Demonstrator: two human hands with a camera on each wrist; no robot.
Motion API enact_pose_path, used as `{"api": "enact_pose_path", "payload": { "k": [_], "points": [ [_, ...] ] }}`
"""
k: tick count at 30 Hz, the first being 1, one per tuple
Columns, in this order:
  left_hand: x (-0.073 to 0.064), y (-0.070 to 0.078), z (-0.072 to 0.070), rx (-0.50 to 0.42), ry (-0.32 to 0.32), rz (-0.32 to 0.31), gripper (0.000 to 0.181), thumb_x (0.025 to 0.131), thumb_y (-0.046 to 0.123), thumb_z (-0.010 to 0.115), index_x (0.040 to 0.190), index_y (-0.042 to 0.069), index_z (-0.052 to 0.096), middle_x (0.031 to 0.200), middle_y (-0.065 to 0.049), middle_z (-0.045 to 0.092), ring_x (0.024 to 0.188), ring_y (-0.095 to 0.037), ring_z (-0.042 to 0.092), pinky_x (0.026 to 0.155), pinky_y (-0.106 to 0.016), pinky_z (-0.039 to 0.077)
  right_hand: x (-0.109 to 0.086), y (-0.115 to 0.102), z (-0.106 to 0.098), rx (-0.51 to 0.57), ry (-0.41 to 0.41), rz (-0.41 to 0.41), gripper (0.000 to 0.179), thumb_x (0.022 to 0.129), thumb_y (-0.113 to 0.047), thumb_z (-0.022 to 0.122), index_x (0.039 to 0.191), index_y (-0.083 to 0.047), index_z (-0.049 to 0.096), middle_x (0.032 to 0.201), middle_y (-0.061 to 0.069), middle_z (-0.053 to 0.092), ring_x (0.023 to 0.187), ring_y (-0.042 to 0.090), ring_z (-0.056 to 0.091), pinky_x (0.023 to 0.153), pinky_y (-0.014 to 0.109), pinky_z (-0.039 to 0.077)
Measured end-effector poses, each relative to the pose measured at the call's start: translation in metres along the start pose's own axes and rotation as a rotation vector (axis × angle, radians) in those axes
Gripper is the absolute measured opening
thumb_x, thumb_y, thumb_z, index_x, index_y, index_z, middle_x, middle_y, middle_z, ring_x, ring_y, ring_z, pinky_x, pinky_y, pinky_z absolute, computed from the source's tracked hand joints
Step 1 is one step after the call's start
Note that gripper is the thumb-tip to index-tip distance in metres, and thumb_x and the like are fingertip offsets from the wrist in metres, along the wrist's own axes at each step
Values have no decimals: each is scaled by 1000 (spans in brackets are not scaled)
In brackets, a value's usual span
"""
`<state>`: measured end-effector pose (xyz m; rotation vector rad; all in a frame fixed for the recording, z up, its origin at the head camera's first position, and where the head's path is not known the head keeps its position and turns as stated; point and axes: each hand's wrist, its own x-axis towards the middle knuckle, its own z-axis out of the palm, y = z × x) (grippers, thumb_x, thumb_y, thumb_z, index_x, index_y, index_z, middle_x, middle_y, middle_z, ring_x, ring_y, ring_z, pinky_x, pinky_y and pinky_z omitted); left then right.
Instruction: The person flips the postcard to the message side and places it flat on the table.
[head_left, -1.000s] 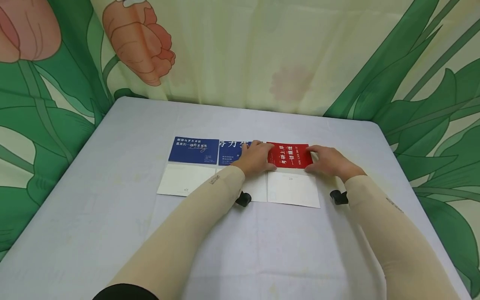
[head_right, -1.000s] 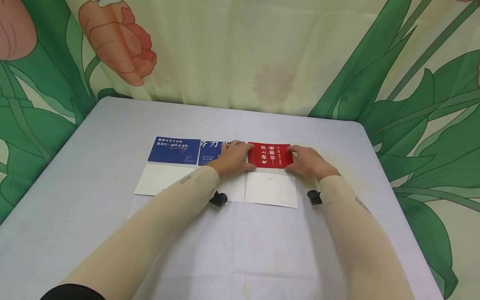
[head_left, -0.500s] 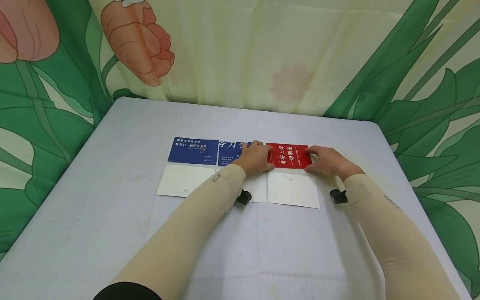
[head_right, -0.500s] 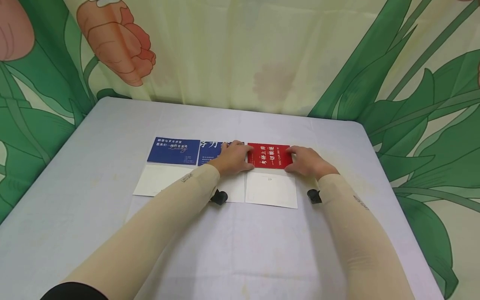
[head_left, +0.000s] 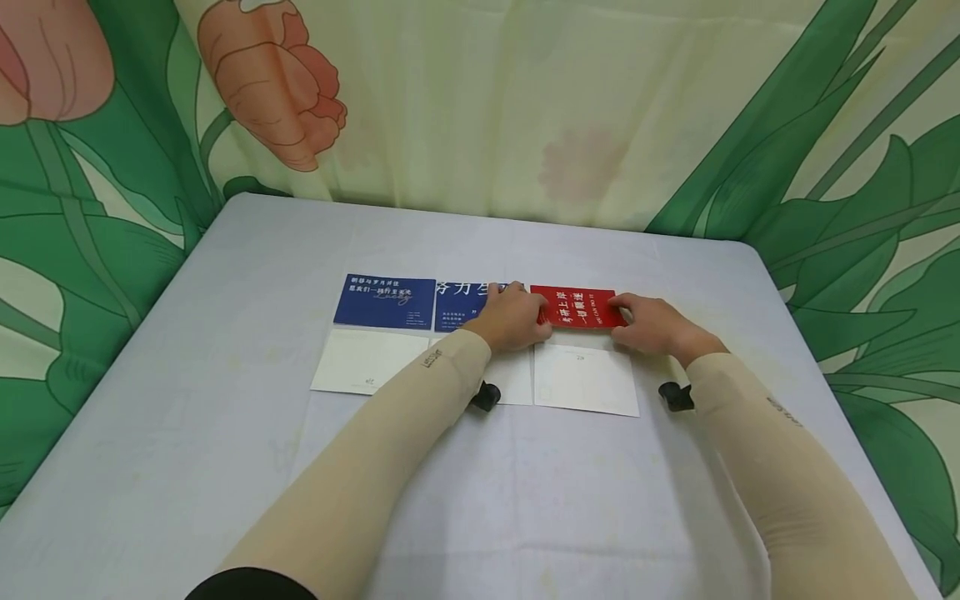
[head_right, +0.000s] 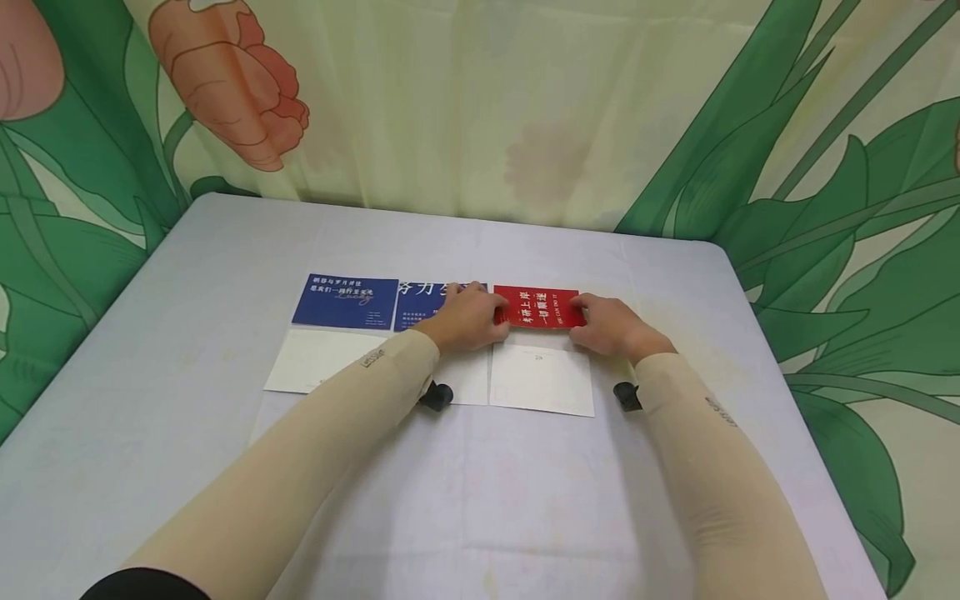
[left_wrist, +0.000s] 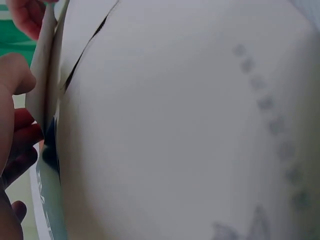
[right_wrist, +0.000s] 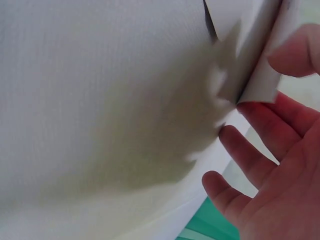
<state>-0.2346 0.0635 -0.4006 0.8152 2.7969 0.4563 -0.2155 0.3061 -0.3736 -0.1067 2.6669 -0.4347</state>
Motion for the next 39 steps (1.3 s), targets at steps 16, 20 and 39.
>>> {"api": "enact_pose_path", "payload": {
  "k": [16,20,39],
  "points": [
    [-2,0,0,33,43,-25,38,96,25,62,133,16,65,124,-1,66,115,-20,48,102,-49,30,0,0,3,33,97,5,47,97,-8,45,142,5,44,142,29,45,130,47,37,108,62,31],
    [-2,0,-1,21,34,-41,37,97,23,62,133,16,65,122,0,66,116,-20,48,104,-49,28,-2,2,4,45,117,13,44,97,-5,47,140,4,47,140,28,46,129,46,37,108,61,32],
    [-1,6,-16,-279,335,-105,24,100,16,60,120,9,72,108,0,73,106,-20,55,95,-41,37,-19,8,1,416,353,34,51,106,-21,42,148,6,30,124,25,56,112,38,53,101,53,42]
  ]
}}
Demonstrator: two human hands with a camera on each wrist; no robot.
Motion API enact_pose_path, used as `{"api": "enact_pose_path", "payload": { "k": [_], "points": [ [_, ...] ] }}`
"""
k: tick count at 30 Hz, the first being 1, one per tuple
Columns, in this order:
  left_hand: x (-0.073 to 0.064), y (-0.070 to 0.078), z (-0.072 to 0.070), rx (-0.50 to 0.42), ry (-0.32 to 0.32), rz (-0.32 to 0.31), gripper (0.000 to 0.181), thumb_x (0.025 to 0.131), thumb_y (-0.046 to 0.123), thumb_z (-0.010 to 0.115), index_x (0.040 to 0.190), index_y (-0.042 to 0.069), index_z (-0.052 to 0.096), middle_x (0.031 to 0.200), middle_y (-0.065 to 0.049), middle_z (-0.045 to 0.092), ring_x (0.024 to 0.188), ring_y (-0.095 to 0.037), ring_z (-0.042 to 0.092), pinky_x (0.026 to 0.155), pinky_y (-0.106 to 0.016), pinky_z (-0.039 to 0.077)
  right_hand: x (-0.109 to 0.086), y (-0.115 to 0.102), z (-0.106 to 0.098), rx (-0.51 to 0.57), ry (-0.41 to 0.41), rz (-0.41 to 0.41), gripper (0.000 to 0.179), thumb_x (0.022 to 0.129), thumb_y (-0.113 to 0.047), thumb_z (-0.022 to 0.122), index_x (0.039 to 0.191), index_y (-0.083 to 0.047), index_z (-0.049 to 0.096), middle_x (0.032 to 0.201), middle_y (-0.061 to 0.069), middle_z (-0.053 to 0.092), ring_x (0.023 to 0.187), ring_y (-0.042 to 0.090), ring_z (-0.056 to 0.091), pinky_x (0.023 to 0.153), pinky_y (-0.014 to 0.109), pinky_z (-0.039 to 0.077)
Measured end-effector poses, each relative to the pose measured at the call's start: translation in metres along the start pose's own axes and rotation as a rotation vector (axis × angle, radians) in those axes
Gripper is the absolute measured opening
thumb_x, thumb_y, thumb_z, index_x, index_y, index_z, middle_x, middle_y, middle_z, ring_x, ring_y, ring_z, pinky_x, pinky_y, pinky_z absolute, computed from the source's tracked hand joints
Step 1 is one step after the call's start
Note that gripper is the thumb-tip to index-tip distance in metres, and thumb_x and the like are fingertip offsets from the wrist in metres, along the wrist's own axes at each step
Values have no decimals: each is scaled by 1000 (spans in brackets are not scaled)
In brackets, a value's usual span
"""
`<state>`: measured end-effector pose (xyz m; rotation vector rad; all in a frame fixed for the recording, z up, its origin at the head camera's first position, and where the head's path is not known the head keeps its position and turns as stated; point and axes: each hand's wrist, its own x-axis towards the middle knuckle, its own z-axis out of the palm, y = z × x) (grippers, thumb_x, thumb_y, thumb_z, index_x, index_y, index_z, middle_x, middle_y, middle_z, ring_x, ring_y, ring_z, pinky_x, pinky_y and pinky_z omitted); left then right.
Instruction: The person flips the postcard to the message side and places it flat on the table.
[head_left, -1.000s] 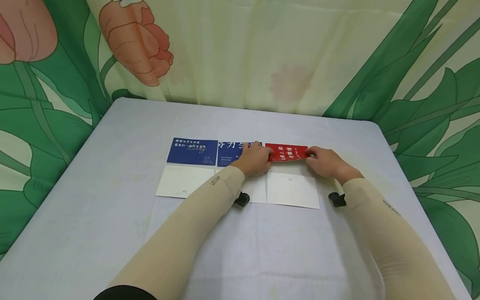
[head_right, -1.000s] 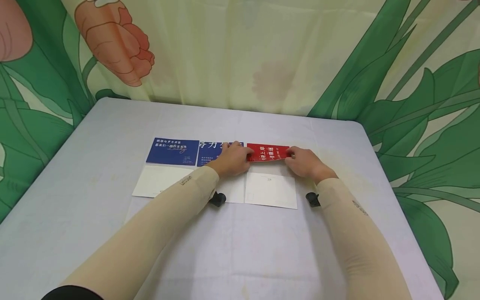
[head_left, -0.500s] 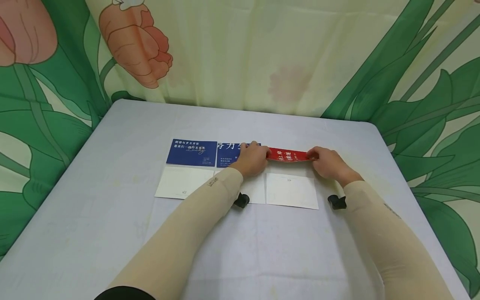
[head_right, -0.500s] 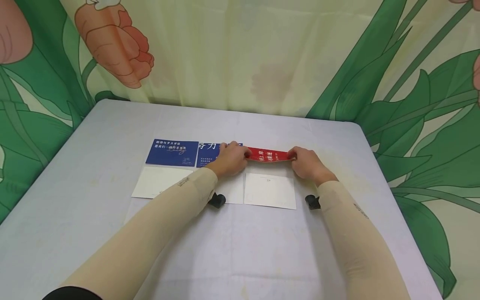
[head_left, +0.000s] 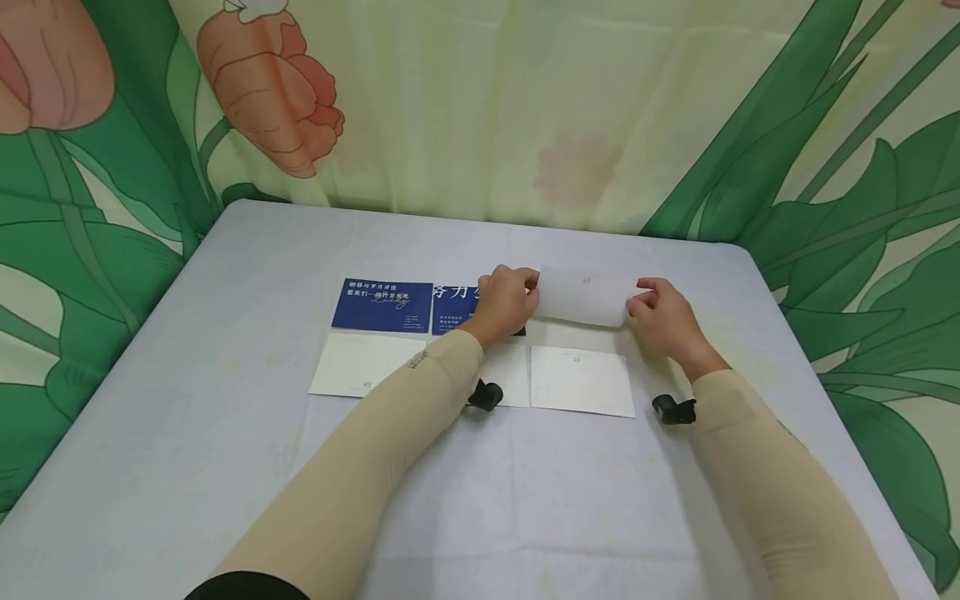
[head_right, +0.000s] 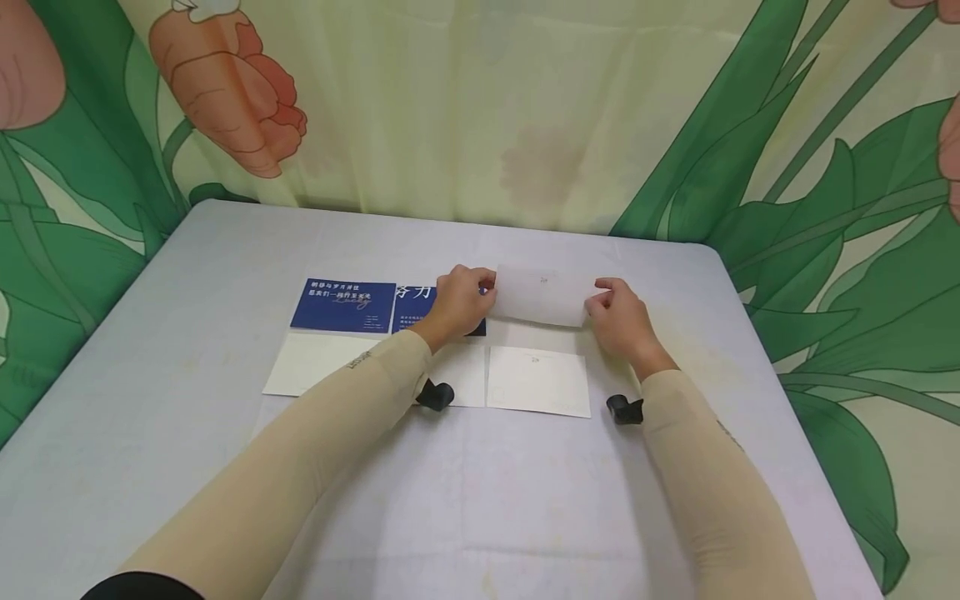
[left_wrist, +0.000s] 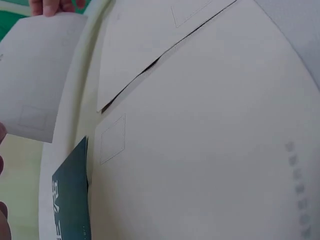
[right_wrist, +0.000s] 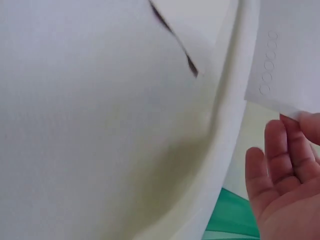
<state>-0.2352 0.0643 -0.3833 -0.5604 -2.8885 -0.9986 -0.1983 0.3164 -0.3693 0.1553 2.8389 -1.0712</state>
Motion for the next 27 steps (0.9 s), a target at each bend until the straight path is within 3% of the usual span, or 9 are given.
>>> {"api": "enact_pose_path", "payload": {
  "k": [3,8,11,15,19,23,27],
  "points": [
    [-1,1,-1,-106,38,-11,26,100,12,59,123,6,69,111,-4,72,106,-20,59,97,-34,42,-3,-3,1,85,60,6,49,106,-20,44,147,3,31,120,23,58,108,36,59,94,43,47],
    [-5,2,3,-313,62,-64,36,100,8,59,136,7,55,110,-6,71,96,-17,65,84,-26,51,-5,-3,3,125,119,-9,41,105,-18,47,139,3,36,115,20,54,98,32,61,78,20,52],
    [-5,2,5,-350,69,-72,36,99,6,59,135,8,55,111,-6,68,95,-16,65,80,-23,51,-5,-3,5,122,138,-17,39,104,-17,49,136,3,37,119,20,52,102,32,56,73,15,49],
    [-4,1,5,-307,43,-50,36,98,3,60,133,4,60,121,-9,62,98,-16,63,80,-19,50,-6,-4,5,87,125,-1,39,103,-16,52,136,1,42,128,20,50,112,34,52,84,28,51],
    [-5,2,3,-198,-17,-35,41,97,6,63,138,3,59,131,-11,59,111,-18,60,92,-24,47,-5,-4,5,55,88,15,42,102,-18,54,139,1,47,135,21,50,119,38,49,99,46,47],
    [-6,3,3,-52,-57,-53,44,98,15,65,141,11,58,137,-6,59,128,-21,51,104,-36,38,-4,-2,6,33,51,17,49,101,-19,58,144,0,46,135,22,49,120,38,49,102,49,43],
    [-6,2,5,45,-82,-74,45,97,22,67,141,16,60,140,-3,58,131,-23,48,100,-41,36,-3,0,6,13,15,11,52,100,-17,59,146,0,45,134,23,48,119,38,49,100,49,43]
  ]
}}
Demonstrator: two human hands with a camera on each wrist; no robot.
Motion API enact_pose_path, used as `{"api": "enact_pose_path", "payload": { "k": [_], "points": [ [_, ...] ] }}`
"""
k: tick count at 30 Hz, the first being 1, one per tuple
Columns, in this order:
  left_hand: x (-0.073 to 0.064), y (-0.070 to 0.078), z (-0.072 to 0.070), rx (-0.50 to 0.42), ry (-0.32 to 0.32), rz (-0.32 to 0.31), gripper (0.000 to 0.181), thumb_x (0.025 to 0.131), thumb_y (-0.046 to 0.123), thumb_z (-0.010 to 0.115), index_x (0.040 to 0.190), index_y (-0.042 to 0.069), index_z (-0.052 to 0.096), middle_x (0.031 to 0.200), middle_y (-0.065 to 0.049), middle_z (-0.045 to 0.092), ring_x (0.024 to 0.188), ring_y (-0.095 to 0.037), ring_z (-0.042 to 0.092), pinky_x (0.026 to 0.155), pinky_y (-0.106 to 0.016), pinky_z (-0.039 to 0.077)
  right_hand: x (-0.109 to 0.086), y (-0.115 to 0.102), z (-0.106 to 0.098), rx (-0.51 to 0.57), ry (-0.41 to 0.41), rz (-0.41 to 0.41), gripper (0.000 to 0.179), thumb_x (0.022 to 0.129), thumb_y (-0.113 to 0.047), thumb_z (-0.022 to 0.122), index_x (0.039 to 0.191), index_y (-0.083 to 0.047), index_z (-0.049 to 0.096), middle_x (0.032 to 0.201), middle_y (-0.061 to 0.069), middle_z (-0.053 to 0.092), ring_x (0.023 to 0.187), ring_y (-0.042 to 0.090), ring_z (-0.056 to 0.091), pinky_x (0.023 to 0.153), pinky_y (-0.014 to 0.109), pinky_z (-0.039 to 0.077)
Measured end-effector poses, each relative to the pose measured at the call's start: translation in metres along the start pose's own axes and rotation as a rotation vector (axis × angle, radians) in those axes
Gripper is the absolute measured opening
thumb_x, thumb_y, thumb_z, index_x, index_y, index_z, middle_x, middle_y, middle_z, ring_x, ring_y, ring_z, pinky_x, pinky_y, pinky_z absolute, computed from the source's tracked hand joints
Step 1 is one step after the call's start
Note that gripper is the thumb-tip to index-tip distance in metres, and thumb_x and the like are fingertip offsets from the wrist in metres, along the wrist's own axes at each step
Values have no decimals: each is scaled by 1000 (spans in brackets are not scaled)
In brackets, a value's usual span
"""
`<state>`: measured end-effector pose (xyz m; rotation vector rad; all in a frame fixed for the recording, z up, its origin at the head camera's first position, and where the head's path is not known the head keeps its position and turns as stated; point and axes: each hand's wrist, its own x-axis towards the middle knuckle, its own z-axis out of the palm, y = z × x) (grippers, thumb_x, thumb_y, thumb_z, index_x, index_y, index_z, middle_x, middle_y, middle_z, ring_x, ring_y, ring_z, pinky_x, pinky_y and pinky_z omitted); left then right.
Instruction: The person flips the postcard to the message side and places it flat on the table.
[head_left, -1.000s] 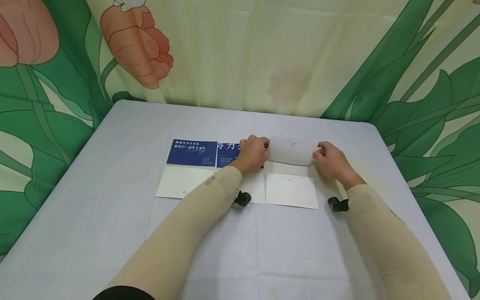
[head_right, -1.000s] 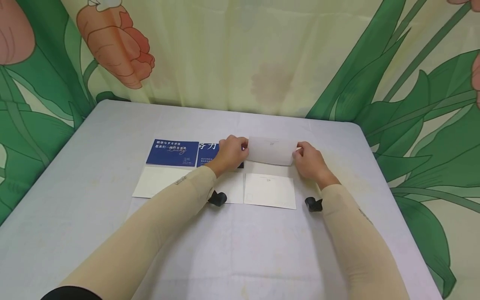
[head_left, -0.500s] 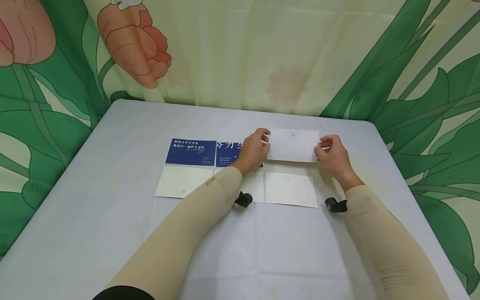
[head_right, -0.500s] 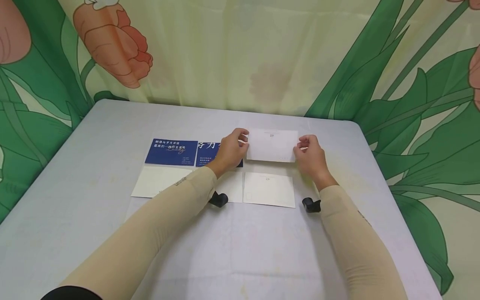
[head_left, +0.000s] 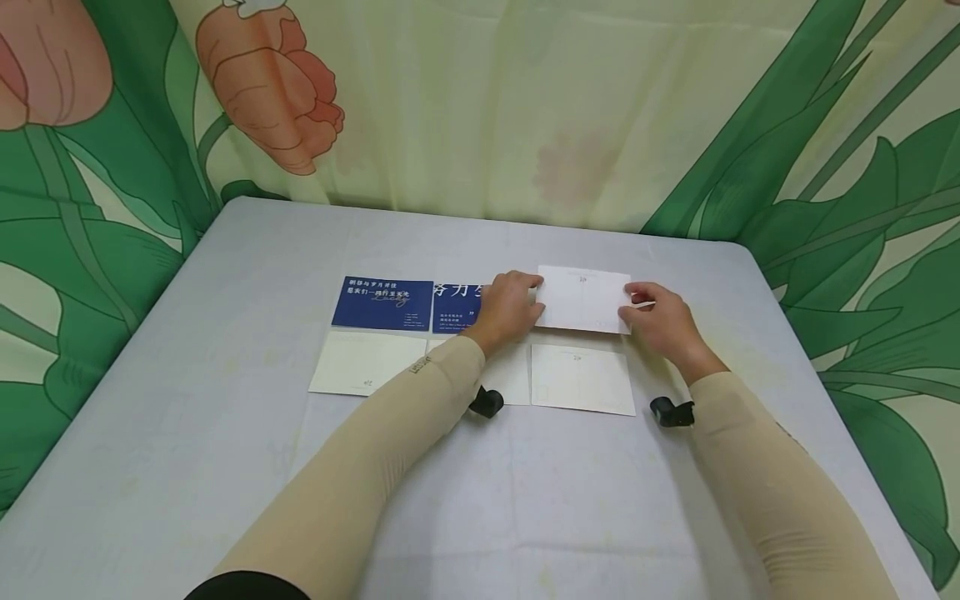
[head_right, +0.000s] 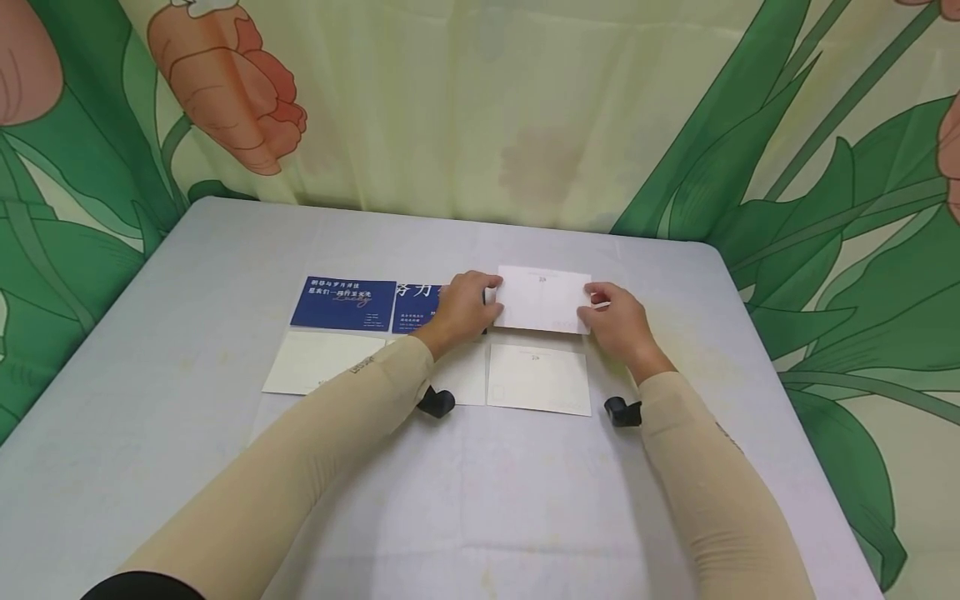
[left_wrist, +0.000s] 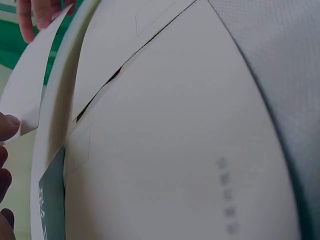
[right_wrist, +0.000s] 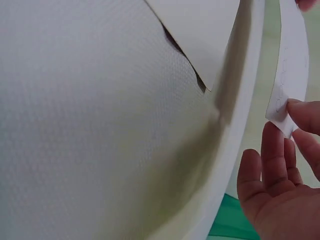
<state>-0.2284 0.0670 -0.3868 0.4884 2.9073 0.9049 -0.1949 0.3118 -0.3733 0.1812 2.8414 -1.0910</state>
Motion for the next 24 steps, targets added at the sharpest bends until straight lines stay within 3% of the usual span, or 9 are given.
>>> {"api": "enact_pose_path", "payload": {
  "k": [7,24],
  "points": [
    [1,-1,6,61,-34,-32,46,95,28,69,140,17,61,138,-3,59,128,-23,50,99,-41,36,2,2,3,-14,-45,14,52,99,-16,60,146,0,44,135,24,48,123,40,47,102,51,41],
    [2,-6,13,94,-89,-70,48,94,31,71,139,16,61,136,-2,60,128,-23,49,99,-45,32,10,4,17,-54,-121,87,51,98,-12,59,145,-1,43,133,23,46,119,38,44,104,51,40]
  ]
}}
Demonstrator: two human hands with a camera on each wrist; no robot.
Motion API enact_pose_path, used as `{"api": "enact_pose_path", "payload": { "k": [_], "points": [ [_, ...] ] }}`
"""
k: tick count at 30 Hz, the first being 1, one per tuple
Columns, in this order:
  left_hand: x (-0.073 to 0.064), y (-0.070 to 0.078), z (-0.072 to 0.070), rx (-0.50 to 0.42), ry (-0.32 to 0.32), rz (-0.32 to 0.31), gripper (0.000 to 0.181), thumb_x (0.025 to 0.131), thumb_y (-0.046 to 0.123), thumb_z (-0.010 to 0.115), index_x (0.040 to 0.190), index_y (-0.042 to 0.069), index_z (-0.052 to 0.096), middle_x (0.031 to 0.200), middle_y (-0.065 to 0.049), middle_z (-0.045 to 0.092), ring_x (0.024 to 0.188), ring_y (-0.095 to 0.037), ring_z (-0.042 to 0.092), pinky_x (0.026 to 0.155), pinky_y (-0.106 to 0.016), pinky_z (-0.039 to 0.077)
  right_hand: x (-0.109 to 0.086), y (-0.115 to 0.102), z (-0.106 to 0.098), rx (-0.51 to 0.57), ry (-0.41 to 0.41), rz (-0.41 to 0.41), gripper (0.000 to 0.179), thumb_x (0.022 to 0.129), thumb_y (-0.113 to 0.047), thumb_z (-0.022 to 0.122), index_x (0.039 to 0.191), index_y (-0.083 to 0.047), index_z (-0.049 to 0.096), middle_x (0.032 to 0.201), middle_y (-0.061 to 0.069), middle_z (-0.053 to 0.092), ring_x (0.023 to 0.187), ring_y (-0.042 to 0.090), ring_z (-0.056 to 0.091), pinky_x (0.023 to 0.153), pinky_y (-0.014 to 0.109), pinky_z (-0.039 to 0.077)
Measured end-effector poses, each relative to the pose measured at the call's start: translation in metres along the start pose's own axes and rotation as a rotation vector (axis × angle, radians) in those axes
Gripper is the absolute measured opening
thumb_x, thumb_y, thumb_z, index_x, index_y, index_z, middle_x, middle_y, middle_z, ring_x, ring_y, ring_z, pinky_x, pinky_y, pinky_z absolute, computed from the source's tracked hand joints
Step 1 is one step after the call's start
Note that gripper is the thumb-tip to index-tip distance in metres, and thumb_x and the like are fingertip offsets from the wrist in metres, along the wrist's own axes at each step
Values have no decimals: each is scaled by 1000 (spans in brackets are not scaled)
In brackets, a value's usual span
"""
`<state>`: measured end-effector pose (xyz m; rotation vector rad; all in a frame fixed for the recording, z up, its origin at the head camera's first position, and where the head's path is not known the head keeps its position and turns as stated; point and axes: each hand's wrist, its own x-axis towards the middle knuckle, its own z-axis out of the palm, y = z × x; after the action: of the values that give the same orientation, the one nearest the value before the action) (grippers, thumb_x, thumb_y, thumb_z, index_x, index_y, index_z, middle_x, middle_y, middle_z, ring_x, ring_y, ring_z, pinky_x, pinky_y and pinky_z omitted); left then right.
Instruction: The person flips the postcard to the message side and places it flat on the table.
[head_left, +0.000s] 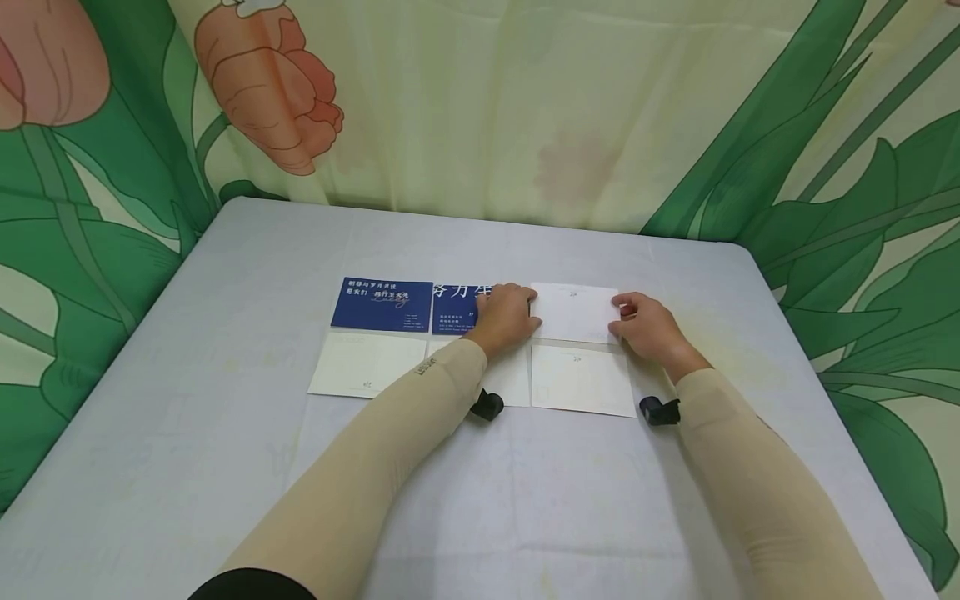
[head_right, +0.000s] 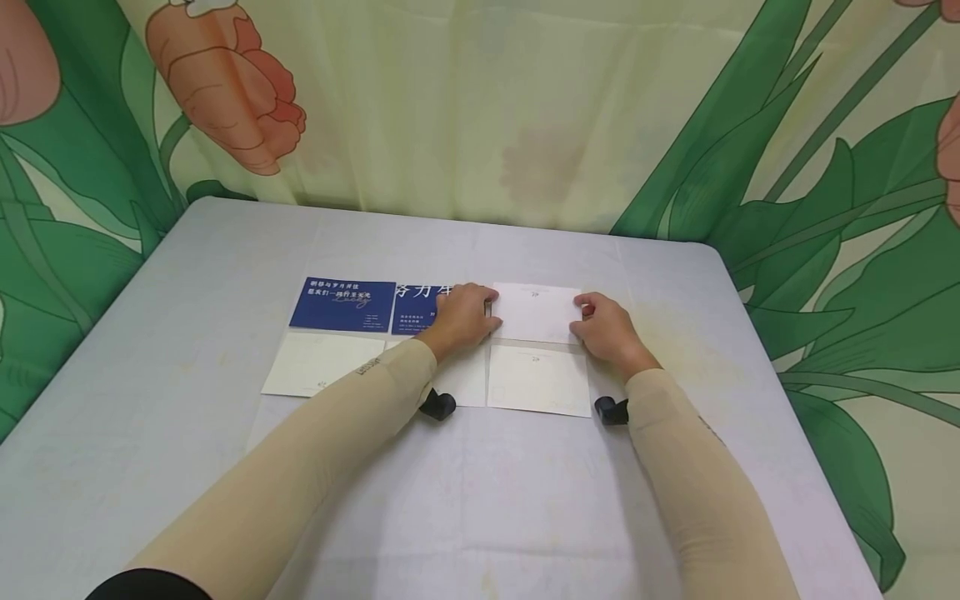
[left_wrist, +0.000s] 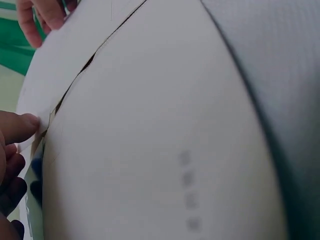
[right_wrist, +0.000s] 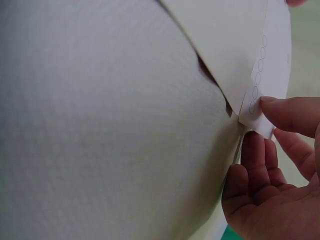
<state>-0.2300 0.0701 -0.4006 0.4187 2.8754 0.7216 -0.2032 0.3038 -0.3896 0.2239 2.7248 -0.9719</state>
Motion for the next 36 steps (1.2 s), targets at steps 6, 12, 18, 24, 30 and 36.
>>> {"api": "enact_pose_path", "payload": {
  "k": [6,12,18,24,30,36],
  "points": [
    [-1,0,-1,7,-22,2,49,95,33,70,140,16,61,139,-3,58,131,-24,46,100,-46,32,0,-3,1,-24,-3,9,49,99,-11,57,144,0,43,133,24,46,120,39,44,105,52,38],
    [-2,1,-1,19,-37,6,49,95,32,69,140,15,60,140,-4,57,132,-24,45,101,-47,32,1,-4,1,-35,-9,19,48,98,-11,57,143,0,43,133,24,45,119,39,43,106,53,37],
    [-2,1,0,38,-47,22,47,97,30,68,140,16,60,141,-4,57,133,-23,44,103,-48,32,3,-4,3,-64,-20,27,48,99,-9,57,143,1,42,132,24,45,118,39,43,107,52,38],
    [-3,2,0,43,-44,43,45,97,28,67,140,17,60,141,-1,58,129,-22,44,101,-47,31,3,-6,5,-92,-17,14,47,99,-7,56,142,3,43,130,23,47,117,39,44,106,51,39],
    [-2,2,1,34,-39,38,44,97,27,68,140,20,61,137,3,61,124,-20,45,100,-45,29,0,-10,6,-114,-9,-10,45,97,-5,53,141,1,45,135,20,51,115,37,45,105,52,38],
    [-1,1,3,45,-39,35,44,97,28,67,139,20,61,136,4,62,123,-20,45,100,-45,30,-1,-11,5,-132,-15,-11,45,98,-6,53,141,1,46,137,19,51,117,37,45,107,53,37]
  ]
}}
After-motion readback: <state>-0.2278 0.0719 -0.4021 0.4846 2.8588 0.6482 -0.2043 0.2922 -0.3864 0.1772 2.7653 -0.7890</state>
